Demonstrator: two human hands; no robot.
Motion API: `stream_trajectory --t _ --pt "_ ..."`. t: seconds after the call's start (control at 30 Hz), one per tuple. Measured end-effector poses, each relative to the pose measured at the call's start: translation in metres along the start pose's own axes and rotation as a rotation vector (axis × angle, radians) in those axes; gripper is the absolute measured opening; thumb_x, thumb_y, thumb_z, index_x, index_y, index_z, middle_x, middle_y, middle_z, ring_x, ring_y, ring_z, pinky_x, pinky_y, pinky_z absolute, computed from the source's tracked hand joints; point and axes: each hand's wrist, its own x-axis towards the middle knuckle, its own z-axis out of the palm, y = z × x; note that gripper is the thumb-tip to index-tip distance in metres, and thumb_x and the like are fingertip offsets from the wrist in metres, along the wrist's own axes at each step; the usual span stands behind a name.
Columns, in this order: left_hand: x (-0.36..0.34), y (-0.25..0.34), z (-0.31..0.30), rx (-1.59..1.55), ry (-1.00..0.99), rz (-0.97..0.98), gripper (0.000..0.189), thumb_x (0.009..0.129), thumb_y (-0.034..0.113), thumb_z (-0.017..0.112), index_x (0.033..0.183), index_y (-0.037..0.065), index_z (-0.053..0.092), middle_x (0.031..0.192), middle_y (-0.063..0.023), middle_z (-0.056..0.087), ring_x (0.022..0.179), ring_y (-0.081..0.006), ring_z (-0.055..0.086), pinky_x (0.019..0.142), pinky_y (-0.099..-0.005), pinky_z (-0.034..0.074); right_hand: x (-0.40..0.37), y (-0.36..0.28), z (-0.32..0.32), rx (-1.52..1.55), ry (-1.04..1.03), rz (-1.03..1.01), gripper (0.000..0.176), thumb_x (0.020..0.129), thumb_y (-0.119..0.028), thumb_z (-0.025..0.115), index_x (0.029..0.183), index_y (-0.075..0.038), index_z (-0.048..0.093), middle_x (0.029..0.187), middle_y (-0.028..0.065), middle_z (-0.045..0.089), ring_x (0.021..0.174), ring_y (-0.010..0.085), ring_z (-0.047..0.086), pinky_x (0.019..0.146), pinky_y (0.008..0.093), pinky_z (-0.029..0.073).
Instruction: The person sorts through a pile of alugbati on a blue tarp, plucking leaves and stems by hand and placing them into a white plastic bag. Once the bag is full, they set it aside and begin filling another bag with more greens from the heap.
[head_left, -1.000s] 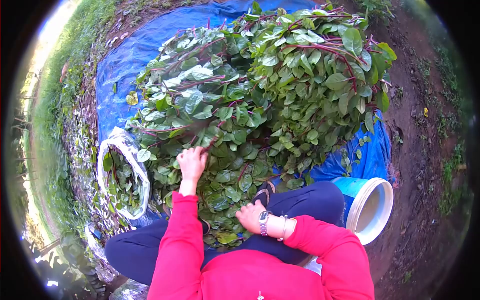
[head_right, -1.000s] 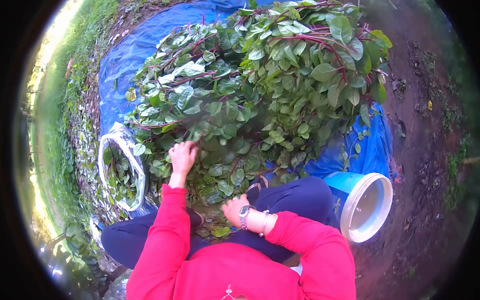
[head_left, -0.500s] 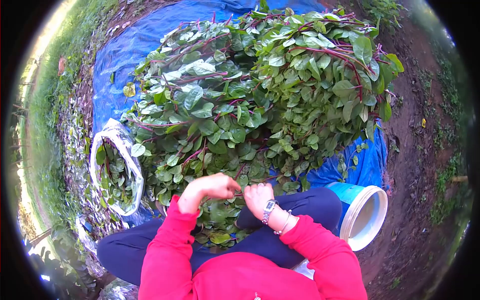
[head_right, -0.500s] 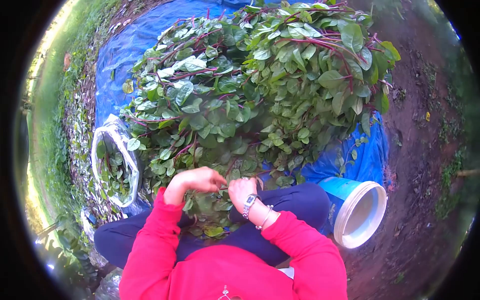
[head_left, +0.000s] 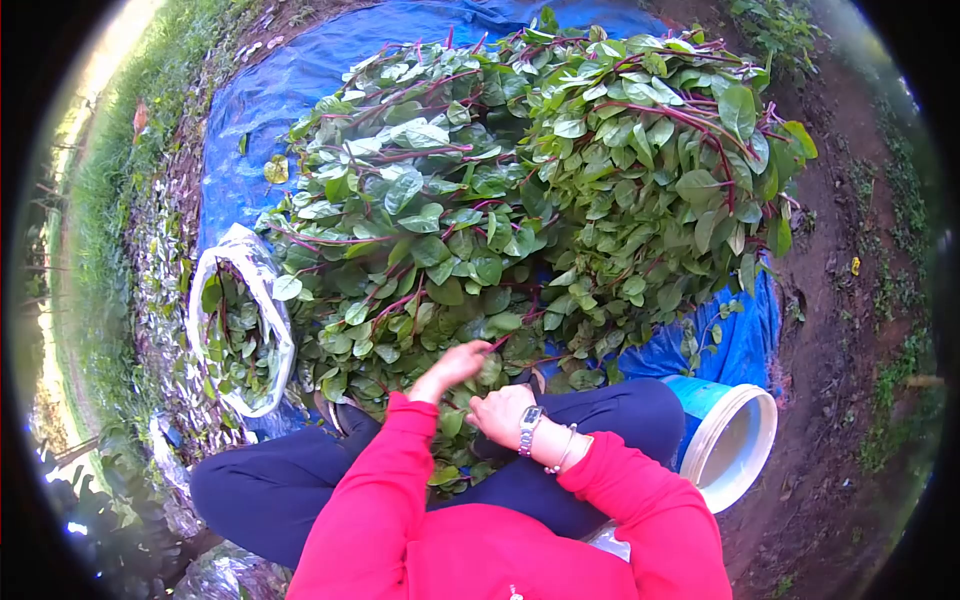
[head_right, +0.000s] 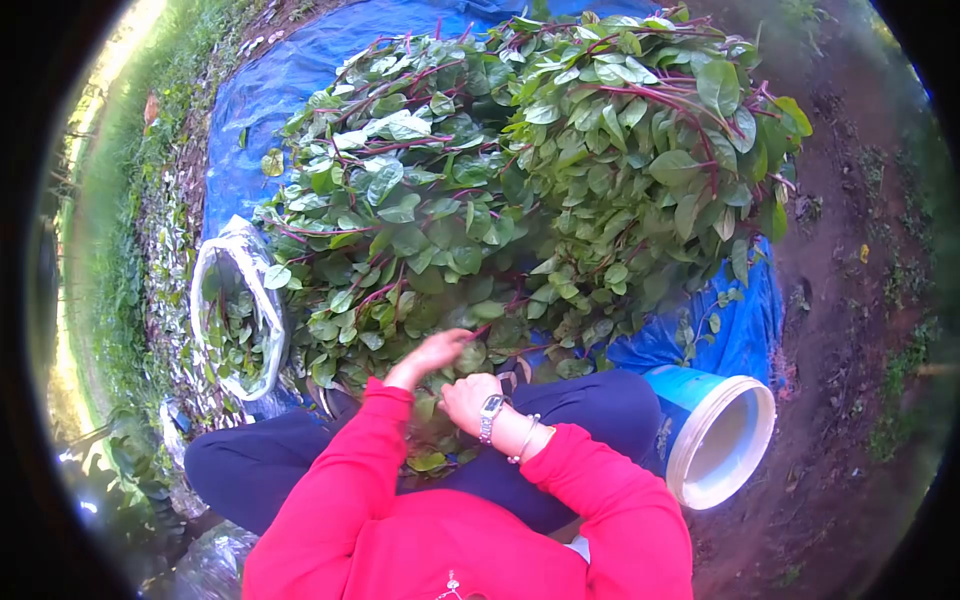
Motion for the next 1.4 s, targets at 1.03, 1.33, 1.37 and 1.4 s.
stream_trajectory --t 1.03,1.33,1.37,1.4 --pt "-0.084 0.02 -0.079 0.435 0.689 0.299 0.022 0.077 0.02 0.062 0.098 0.015 0.064 0.082 -0.0083 0.059 0.077 -0.0261 0.06 0.064 -0.0368 0.047 0.012 0.004 0.0 -0.369 0.531 0.008 0.018 0.076 -0.017 0.05 0.088 -0.005 0.058 0.115 0.0135 0.049 0.117 0.027 0.041 0.091 0.0548 0.033" --pt "-0.049 0.028 -0.091 0.077 -0.088 0.135 0.037 0.083 0.041 0.053 0.106 0.014 0.063 0.101 -0.0077 0.062 0.095 -0.0209 0.057 0.084 -0.0333 0.044 0.016 0.005 0.017 -0.099 0.384 0.287 0.016 0.079 -0.014 0.05 0.094 -0.008 0.05 0.083 0.0053 0.054 0.09 0.0193 0.054 0.058 0.0315 0.051" --pt "-0.026 0.021 -0.074 0.135 0.184 0.181 0.034 0.083 0.038 0.054 0.102 0.012 0.064 0.099 -0.0098 0.062 0.095 -0.0253 0.058 0.082 -0.0359 0.045 0.017 0.005 0.018 -0.102 0.379 0.286 0.016 0.079 -0.014 0.05 0.094 -0.008 0.05 0.083 0.0053 0.054 0.09 0.0193 0.054 0.058 0.0315 0.051" --pt "-0.005 0.015 -0.056 0.294 0.307 0.146 0.031 0.082 0.032 0.054 0.102 0.011 0.062 0.098 -0.0116 0.061 0.094 -0.0279 0.057 0.081 -0.0375 0.046 0.017 0.007 0.019 -0.159 0.371 0.231 0.016 0.078 -0.015 0.05 0.092 -0.008 0.051 0.083 0.0052 0.054 0.09 0.0189 0.054 0.058 0.0314 0.051"
